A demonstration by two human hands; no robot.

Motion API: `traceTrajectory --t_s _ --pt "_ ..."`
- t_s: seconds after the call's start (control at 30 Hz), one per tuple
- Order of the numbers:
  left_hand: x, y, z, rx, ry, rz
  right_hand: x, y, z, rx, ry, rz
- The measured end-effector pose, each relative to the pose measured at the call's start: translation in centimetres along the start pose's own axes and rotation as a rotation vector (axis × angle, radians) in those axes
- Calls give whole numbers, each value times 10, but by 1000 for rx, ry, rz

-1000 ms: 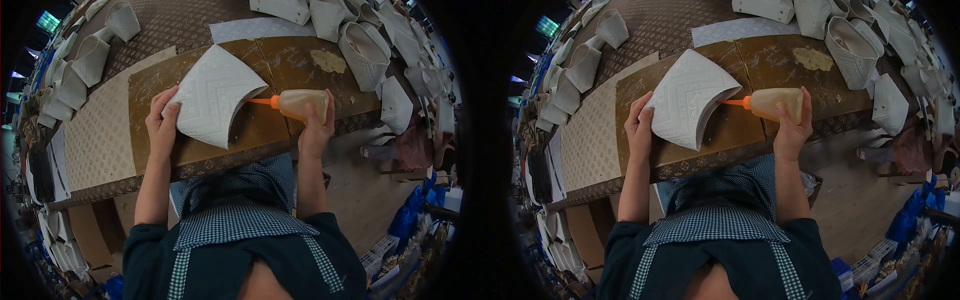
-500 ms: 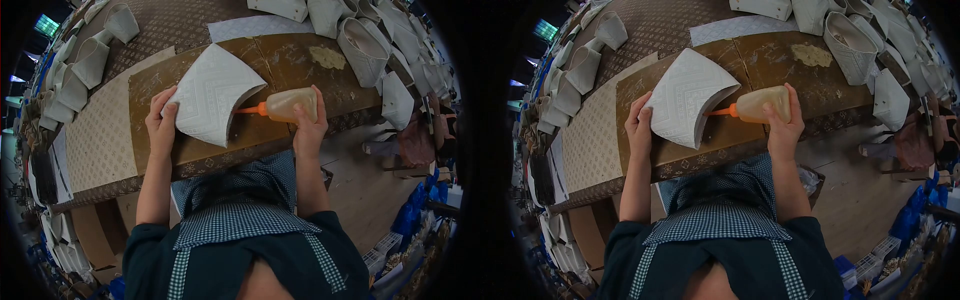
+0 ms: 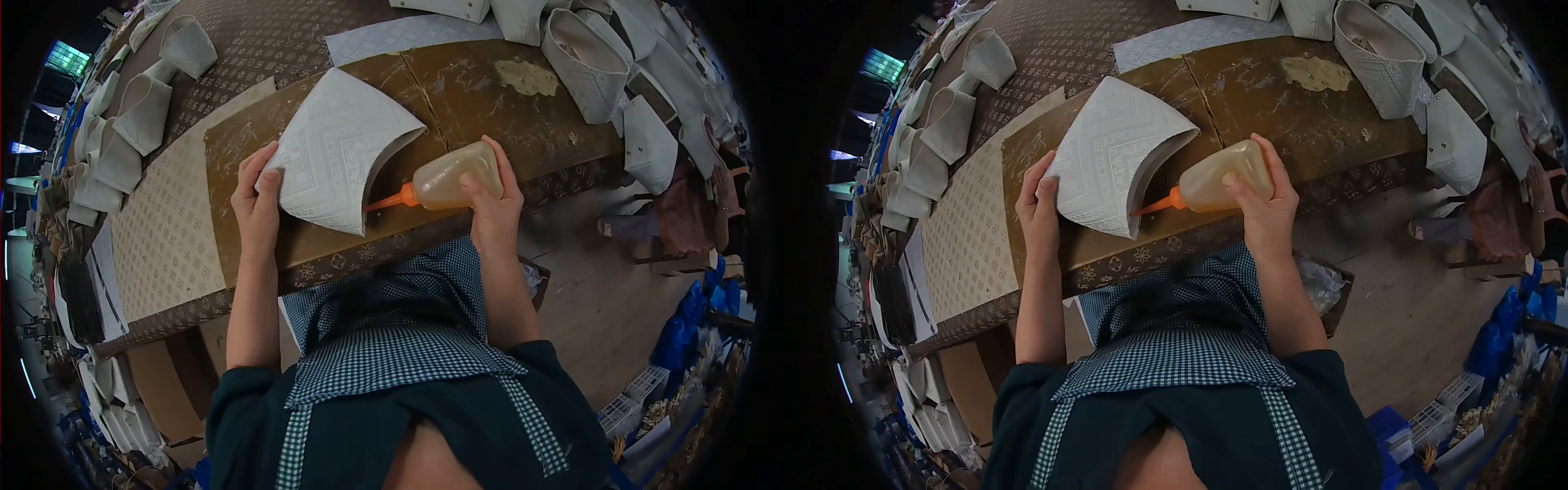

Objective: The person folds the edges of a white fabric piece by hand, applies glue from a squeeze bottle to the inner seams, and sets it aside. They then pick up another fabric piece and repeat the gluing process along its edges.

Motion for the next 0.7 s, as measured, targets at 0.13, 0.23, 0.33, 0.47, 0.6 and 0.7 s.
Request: traceTrajectory --t_s 0.13,0.23,0.33,0.47,0.6,0.7 --pt "-2 -4 -4 -55 -62 88 -2 -2 3 43 -19 -29" --pt "-8 5 -23 -73 -148 71 -5 -3 3 90 -30 -62" --pt "-6 5 -61 -70 -241 -42 -7 -4 1 85 13 -147" --pt "22 40 -111 -78 -429 -244 -4 -4 1 -2 30 -46" --pt "79 18 -144 -148 -552 -308 -6 -3 5 18 -32 27" --pt "96 51 -134 -235 -641 -471 -12 -6 10 74 -56 -24"
Point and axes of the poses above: each hand's wrist, its own z-axis away from the middle knuckle, its own x-axis out of the palm, y = z × x, the point moved 5 cm from there along -z, towards the middle knuckle, and after that the axes turned 12 degrees about -z, right-handed, at the moved point
